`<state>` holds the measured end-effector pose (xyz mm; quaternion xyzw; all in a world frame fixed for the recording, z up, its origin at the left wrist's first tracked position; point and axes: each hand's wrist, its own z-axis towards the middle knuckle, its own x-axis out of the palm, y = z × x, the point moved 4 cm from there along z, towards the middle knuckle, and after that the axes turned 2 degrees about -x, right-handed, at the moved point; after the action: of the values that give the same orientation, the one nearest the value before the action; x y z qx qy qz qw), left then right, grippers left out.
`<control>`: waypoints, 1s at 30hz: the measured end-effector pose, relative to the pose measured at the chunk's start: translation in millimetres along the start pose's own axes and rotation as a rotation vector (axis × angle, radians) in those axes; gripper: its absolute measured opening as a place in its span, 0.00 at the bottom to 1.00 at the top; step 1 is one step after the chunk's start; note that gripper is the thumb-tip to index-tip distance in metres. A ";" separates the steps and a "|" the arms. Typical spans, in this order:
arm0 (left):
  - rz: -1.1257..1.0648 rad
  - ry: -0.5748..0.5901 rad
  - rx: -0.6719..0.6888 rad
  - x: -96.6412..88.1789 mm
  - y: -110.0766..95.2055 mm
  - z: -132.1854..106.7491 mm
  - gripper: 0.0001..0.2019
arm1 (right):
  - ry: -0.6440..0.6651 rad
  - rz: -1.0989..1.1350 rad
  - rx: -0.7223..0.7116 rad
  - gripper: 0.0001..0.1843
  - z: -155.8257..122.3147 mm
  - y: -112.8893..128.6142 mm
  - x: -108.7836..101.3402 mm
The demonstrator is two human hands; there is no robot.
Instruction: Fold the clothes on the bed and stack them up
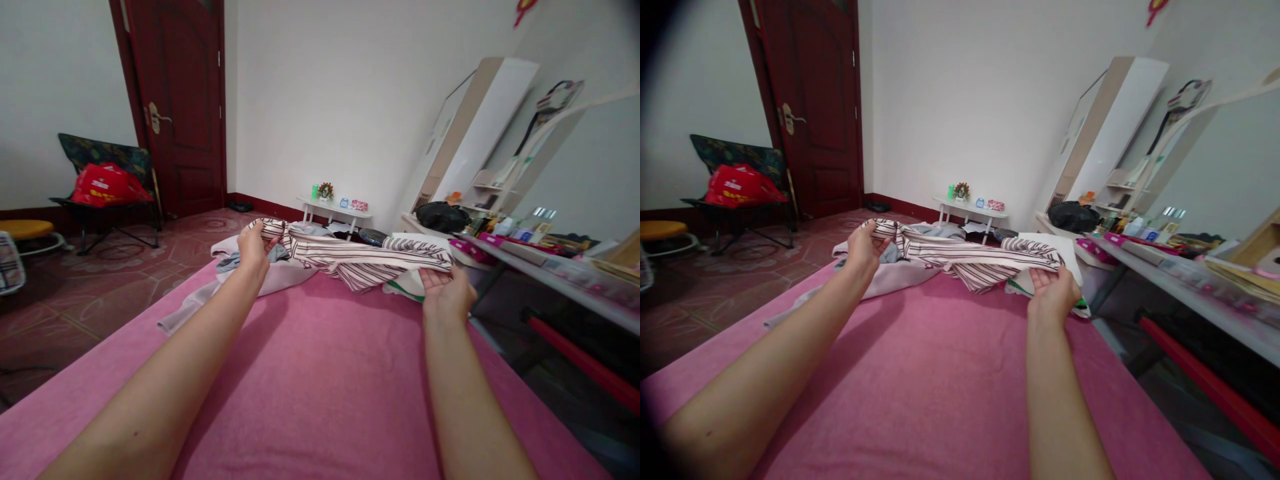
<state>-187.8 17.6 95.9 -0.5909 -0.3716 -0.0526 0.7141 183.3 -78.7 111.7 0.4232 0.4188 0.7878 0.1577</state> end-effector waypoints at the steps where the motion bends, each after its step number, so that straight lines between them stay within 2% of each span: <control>1: -0.073 -0.041 0.039 -1.5 -4.1 0.0 0.03 | -0.003 0.022 -0.038 0.12 -1.3 4.4 1.0; 3: -0.192 -0.081 0.122 -2.2 -11.1 -1.6 0.03 | -0.022 0.089 -0.094 0.10 -4.3 12.7 2.3; 5: -0.214 -0.071 0.191 -1.4 -16.9 -3.3 0.04 | -0.062 0.138 -0.143 0.09 -5.9 20.3 0.6; 7: -0.153 -0.070 0.276 -1.8 -22.5 -5.4 0.06 | -0.090 0.120 -0.205 0.08 -5.1 27.1 -2.6; 9: -0.037 -0.057 0.419 -1.0 -29.0 -10.8 0.09 | -0.119 0.092 -0.239 0.07 -3.8 31.4 -5.5; 11: 0.101 0.040 0.541 5.9 -32.5 -21.2 0.15 | -0.155 0.121 -0.160 0.06 -4.6 29.8 -4.7; 13: 0.250 0.280 0.566 21.3 -29.4 -36.7 0.20 | -0.156 0.168 -0.005 0.04 -11.1 24.7 3.2; 14: 0.328 0.424 0.561 30.3 -26.1 -46.5 0.21 | -0.101 0.172 0.087 0.03 -17.0 21.8 11.1; 15: 0.405 0.566 0.566 38.8 -22.6 -57.6 0.20 | 0.001 0.161 0.172 0.03 -24.8 19.7 21.1; 17: 0.545 0.817 0.633 52.0 -16.9 -80.9 0.18 | 0.289 0.122 0.291 0.03 -45.8 18.8 43.1; 20: 0.660 1.153 0.720 60.9 -9.6 -111.1 0.46 | 0.708 0.073 0.411 0.04 -82.4 23.2 66.4; 21: 0.679 1.270 0.705 61.8 -6.1 -118.8 0.49 | 0.798 0.062 0.438 0.04 -91.8 25.2 70.0; 22: 0.698 1.372 0.667 62.0 -2.0 -124.7 0.46 | 0.859 0.053 0.462 0.05 -98.7 26.6 71.9; 23: 0.724 1.447 0.612 62.0 2.8 -128.3 0.38 | 0.889 0.049 0.473 0.06 -102.4 27.5 72.6; 24: 0.756 1.474 0.558 62.1 7.5 -128.7 0.28 | 0.883 0.050 0.460 0.07 -102.6 27.9 72.3; 25: 0.786 1.432 0.517 62.4 11.4 -125.1 0.19 | 0.858 0.045 0.427 0.08 -100.1 27.7 71.4; 26: 0.801 1.321 0.497 62.7 13.7 -117.5 0.12 | 0.818 0.026 0.382 0.09 -95.8 26.8 70.2; 28: 0.728 0.954 0.493 59.7 11.7 -92.5 0.06 | 0.697 -0.073 0.227 0.11 -85.0 26.0 67.0; 30: 0.501 0.563 0.409 47.8 7.1 -61.1 0.04 | 0.572 -0.215 0.012 0.12 -79.2 29.6 64.9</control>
<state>-121.2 -16.8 117.1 -0.4718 -0.0096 0.0380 0.8808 84.8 -99.0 146.8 0.1384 0.4930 0.8514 0.1134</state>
